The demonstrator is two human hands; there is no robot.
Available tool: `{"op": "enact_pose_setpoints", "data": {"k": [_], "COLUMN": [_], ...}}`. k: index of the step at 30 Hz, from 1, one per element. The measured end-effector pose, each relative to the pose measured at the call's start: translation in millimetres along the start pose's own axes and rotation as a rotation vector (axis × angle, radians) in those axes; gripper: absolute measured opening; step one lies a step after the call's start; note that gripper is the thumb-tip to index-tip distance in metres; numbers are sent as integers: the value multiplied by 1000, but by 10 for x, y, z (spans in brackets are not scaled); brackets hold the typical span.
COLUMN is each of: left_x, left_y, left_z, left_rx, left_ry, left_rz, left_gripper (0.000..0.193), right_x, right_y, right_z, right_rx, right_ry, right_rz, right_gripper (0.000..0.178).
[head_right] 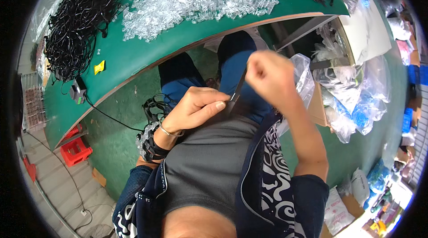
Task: Manually assembling small plastic clips onto black wire harnesses at a green workbench.
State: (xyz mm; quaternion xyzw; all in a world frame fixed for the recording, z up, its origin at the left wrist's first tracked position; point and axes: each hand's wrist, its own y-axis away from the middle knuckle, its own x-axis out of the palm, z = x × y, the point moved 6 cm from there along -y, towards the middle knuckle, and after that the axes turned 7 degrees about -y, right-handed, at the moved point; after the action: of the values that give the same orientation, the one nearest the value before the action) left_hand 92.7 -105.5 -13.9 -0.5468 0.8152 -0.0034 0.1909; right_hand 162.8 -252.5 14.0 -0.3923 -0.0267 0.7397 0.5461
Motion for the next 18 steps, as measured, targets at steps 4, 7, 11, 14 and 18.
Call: {"op": "enact_pose_setpoints", "data": {"k": [4,7,11,14,18], "left_x": [-127,-93,-2,91,-31], "left_y": [22,-12,-14,35,-29], "left_z": [64,120,-28,-144,-16], "left_rx": [-143,-96,-59,27,-79], "left_ry": [95,6,27,324,82], "left_rz": [-75,-81,12,202,17], "left_gripper": [17,17,19,18,16], "right_x": [260,554,294,-219,34], "right_y": [308,564,317,160,208], "right_z": [-481,-308,-282,-844,-405], "right_rx": [637,732,367,630,648], "right_ry": [-858,-1133,-948,-1443,-1440], "right_rz": [-3,160,-102,-725,-143], "right_gripper": [7,19,19,22,22]}}
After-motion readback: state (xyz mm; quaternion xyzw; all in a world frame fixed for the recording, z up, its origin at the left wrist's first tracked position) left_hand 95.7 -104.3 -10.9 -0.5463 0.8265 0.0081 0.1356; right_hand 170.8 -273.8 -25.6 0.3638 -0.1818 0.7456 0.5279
